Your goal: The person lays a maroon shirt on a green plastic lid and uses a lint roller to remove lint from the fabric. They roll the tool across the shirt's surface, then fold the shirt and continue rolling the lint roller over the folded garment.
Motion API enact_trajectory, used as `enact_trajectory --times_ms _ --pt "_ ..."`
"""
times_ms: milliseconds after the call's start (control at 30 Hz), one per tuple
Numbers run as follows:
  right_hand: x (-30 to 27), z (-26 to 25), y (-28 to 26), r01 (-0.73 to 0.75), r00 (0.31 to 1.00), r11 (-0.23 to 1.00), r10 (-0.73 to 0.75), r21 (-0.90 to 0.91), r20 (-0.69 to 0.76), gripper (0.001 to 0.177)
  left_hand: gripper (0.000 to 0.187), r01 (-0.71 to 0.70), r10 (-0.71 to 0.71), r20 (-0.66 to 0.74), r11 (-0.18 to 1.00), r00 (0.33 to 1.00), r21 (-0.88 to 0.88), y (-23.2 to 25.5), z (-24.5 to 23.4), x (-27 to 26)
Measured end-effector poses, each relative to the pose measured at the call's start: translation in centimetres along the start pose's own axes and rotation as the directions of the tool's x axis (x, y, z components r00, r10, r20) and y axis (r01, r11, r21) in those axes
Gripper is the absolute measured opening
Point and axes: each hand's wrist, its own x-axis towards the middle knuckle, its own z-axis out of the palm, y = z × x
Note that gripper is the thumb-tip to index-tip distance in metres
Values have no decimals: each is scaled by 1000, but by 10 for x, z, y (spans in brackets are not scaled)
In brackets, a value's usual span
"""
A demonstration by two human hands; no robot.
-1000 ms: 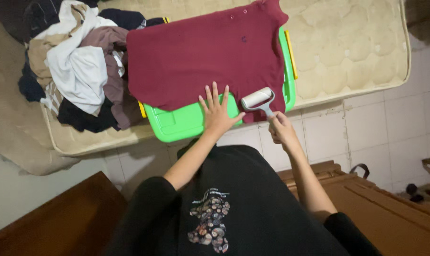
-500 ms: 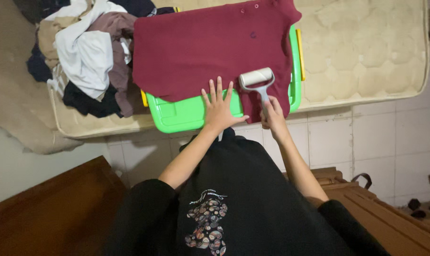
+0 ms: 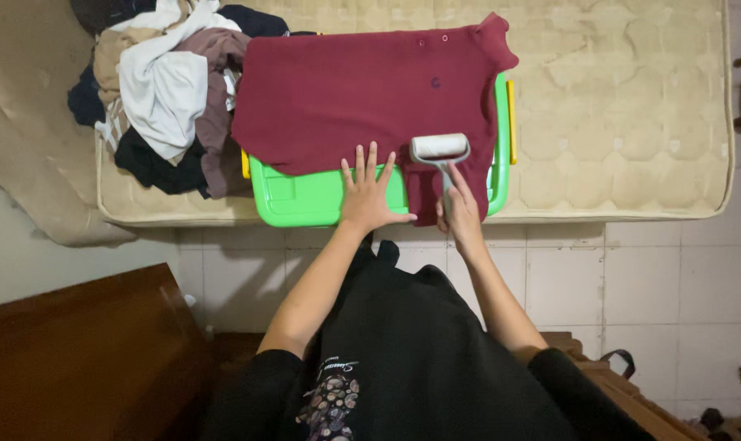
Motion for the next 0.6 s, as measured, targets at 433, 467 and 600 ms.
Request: enact_trajectory --times_ms 433,467,600 --pt "-39 -25 36 8 1000 990 -12 -143 -25 44 142 -4 4 -30 1000 1000 7 -1 -4 4" --pt "-44 -25 36 3 999 987 -8 -158 -35 43 142 -5 6 -20 1000 1000 5 2 -1 1" --pt "-36 -21 36 22 1000 996 -23 -88 -10 40 142 -5 5 -31 1000 1000 1 1 0 -1"
